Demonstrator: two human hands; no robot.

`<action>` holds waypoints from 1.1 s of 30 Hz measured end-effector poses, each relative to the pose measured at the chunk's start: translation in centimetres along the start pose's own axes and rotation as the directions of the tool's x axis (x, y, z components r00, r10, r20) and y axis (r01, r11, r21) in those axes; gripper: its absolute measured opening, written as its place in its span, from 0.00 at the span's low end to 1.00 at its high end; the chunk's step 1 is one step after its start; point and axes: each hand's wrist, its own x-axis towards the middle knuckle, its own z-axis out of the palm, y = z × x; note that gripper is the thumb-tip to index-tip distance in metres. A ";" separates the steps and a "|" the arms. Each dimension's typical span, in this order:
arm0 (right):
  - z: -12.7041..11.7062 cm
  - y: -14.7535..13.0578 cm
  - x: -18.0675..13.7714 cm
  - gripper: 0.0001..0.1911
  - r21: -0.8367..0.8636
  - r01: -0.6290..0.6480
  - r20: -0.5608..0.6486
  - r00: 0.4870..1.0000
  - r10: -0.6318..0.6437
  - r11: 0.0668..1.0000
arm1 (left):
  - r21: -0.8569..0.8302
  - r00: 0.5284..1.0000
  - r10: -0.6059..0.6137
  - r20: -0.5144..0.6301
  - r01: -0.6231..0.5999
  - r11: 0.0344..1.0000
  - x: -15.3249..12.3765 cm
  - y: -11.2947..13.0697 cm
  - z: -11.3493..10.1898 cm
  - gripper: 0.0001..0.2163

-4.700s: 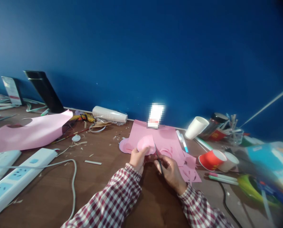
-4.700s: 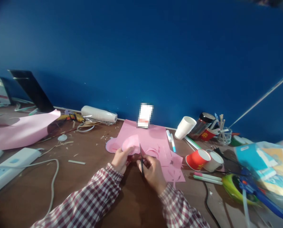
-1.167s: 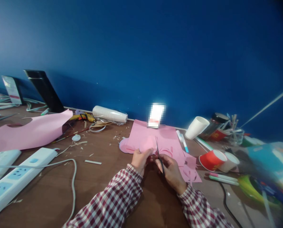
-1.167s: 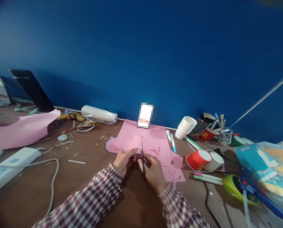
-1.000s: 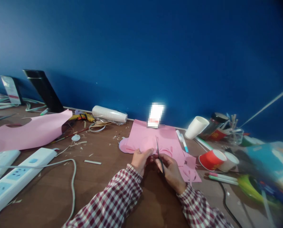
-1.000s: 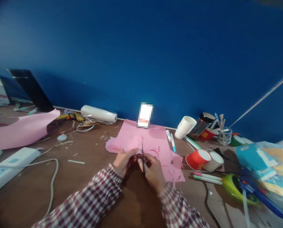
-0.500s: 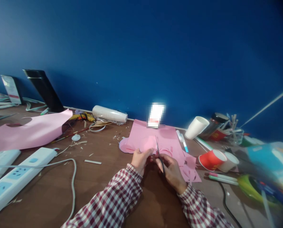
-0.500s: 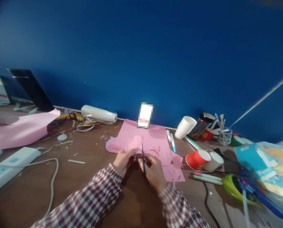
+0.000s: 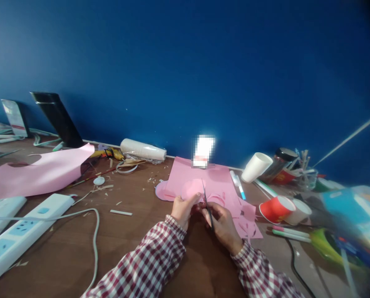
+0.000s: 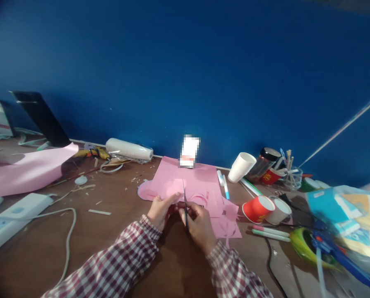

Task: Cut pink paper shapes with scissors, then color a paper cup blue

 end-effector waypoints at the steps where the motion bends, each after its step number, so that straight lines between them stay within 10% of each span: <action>1: 0.0 0.1 0.0 0.15 0.004 0.002 -0.001 1.000 -0.002 1.000 | 0.003 1.000 0.003 -0.004 -0.003 1.000 0.0 -0.1 0.0 0.14; 33: -0.2 -0.7 -0.1 0.15 0.011 0.006 0.015 1.000 -0.006 1.000 | 0.055 0.999 0.019 -0.028 -0.017 0.998 0.0 -0.1 -0.2 0.12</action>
